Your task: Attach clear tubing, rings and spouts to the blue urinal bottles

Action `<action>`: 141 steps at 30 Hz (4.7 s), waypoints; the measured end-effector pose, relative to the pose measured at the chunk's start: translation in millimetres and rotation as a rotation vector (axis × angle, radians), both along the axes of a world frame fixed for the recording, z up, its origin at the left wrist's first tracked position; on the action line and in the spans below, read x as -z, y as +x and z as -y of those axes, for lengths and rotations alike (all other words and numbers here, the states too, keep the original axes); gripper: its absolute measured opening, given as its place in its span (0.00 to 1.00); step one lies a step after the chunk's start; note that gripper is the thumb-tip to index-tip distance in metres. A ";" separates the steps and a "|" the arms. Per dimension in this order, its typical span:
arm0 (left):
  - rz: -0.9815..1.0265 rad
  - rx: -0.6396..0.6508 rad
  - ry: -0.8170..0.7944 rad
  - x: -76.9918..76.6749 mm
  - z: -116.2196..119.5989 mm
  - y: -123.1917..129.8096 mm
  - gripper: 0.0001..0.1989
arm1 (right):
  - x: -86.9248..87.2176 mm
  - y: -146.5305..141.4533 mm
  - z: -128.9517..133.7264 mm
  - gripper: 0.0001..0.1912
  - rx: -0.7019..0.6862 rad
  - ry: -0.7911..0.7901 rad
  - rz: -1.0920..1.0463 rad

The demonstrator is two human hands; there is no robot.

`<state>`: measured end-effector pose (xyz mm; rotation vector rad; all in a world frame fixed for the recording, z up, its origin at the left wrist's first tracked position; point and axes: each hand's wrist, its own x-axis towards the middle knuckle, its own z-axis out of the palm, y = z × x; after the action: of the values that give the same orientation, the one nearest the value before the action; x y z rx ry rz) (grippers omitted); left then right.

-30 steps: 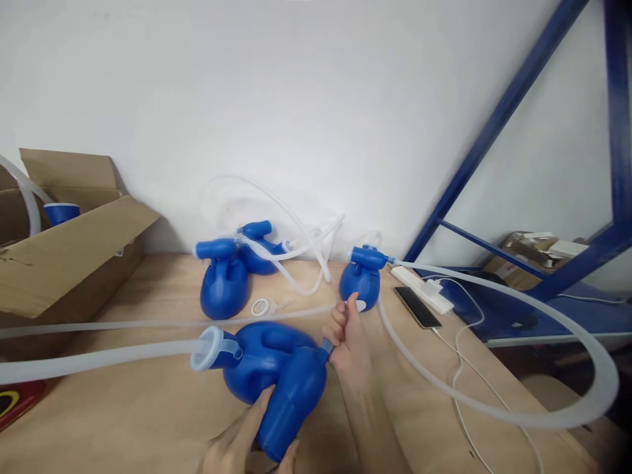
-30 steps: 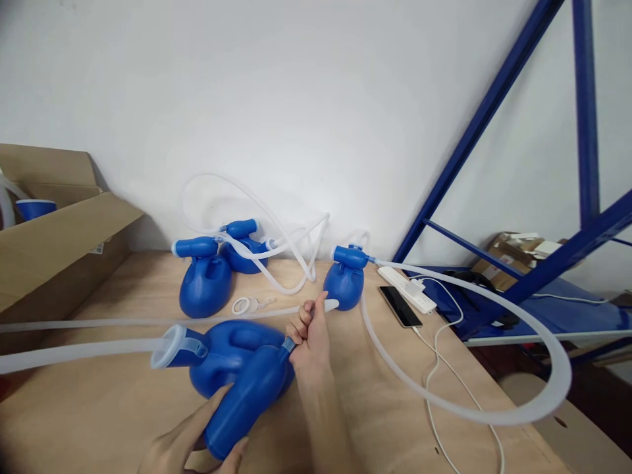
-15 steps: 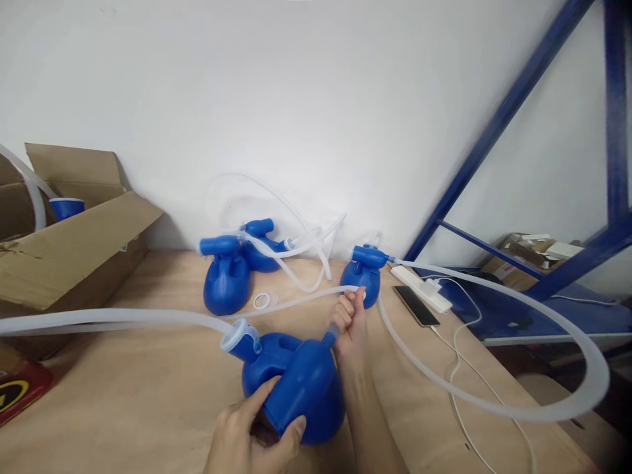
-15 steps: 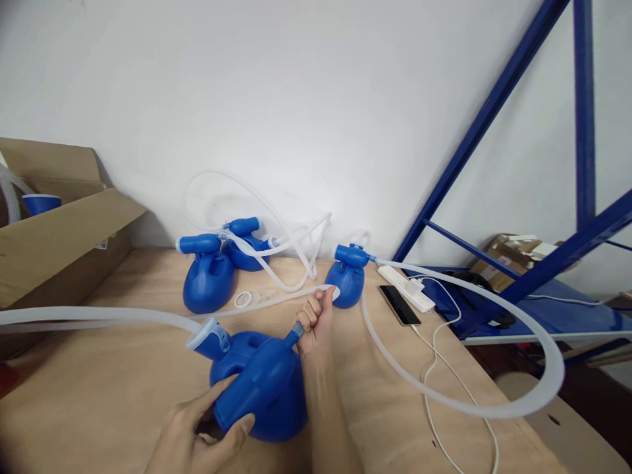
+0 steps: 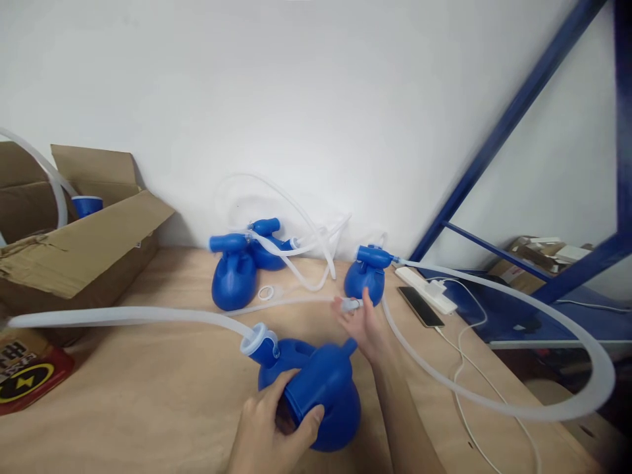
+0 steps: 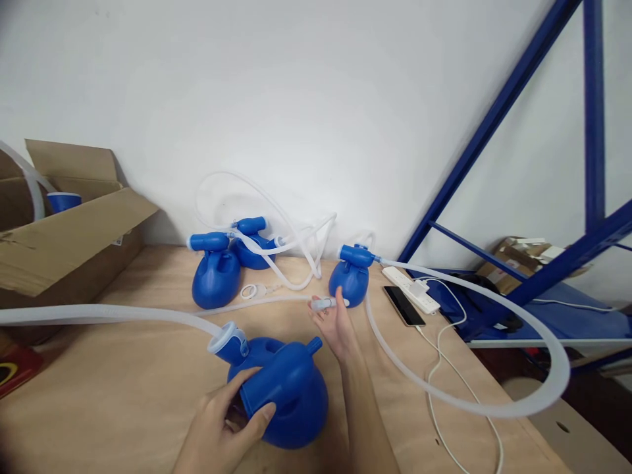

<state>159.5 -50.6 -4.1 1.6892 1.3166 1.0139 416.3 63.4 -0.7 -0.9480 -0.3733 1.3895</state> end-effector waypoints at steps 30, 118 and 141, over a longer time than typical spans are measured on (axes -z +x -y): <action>0.022 -0.273 -0.132 43.2 -34.5 -183.3 0.29 | 25.4 -36.9 89.3 0.43 0.017 -0.011 0.981; -0.718 -0.117 0.186 13.3 -127.1 -94.2 0.27 | 8.2 -4.4 93.4 0.20 -0.405 0.418 1.270; -0.329 0.730 0.251 -27.7 -100.1 -47.2 0.22 | 14.0 2.2 93.5 0.22 -0.443 0.356 1.283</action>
<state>112.2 49.5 23.6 2.3495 0.6510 0.4882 418.5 -30.1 -14.6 -1.4024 -1.8061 0.8494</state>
